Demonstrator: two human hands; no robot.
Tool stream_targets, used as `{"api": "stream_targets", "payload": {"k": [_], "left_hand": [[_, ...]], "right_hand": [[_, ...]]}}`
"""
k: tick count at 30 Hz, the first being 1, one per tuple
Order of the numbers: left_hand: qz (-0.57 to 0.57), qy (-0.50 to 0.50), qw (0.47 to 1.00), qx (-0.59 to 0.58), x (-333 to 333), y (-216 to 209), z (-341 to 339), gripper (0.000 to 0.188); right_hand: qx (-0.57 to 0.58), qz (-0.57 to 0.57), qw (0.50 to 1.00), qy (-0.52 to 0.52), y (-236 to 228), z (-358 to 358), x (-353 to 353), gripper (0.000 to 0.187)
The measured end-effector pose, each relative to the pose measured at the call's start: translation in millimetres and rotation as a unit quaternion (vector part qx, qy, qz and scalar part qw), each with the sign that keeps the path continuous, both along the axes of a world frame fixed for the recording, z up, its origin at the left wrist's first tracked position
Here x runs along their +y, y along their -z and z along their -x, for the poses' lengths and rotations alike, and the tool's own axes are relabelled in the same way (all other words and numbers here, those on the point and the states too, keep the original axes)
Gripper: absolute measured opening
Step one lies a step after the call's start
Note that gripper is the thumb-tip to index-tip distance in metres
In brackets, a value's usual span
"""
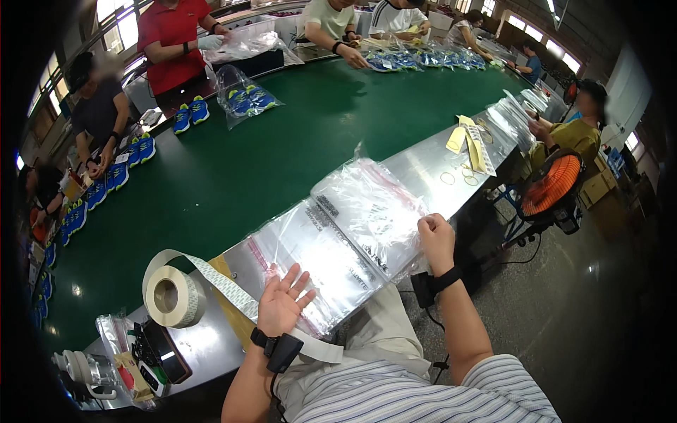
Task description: The person applies adhesive labels from a roll onto a stack of clear plastic bags on a factory table. They peel each label, smooth it onto the bag, and move the bag to a completed pile. Other workers are visible in the background packaging blue shoes.
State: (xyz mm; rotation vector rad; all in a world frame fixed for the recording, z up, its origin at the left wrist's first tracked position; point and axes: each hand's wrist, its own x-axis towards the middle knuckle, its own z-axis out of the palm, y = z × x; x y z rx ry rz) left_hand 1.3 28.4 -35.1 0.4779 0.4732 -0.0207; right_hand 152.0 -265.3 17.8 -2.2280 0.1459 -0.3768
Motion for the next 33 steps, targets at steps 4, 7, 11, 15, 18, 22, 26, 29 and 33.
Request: {"api": "stream_targets", "payload": {"k": [4, 7, 11, 15, 18, 22, 26, 29, 33], "left_hand": [[0.014, 0.016, 0.998, -0.051, 9, 1, 11, 0.042], [-0.041, 0.003, 0.997, -0.059, 4, -4, 13, 0.048], [-0.167, -0.009, 0.985, -0.041, -5, -4, 19, 0.044], [-0.307, 0.017, 0.951, -0.035, -14, -5, 25, 0.036], [-0.393, 0.033, 0.918, -0.033, -23, -14, 26, 0.035], [-0.459, 0.097, 0.879, -0.085, -37, -39, 28, 0.034], [-0.404, 0.249, 0.870, -0.135, -57, -65, 20, 0.032], [-0.321, 0.385, 0.847, -0.177, -75, -82, 9, 0.036], [-0.311, 0.443, 0.799, -0.263, -89, -95, -6, 0.046]], "right_hand": [[-0.002, 0.003, 1.000, 0.004, 21, -2, -19, 0.020], [-0.014, -0.034, 0.999, -0.015, 28, -3, -22, 0.021], [0.102, -0.385, 0.913, -0.084, 25, -5, -28, 0.022], [0.129, -0.647, 0.740, -0.132, 25, 0, -36, 0.022], [0.135, -0.753, 0.618, -0.182, 26, 4, -43, 0.026], [0.124, -0.804, 0.483, -0.323, 17, 7, -53, 0.036], [0.101, -0.791, 0.368, -0.478, -7, 11, -50, 0.047], [0.091, -0.760, 0.299, -0.569, -25, 21, -40, 0.065], [0.142, -0.745, 0.498, -0.421, -37, 34, -24, 0.094]]}}
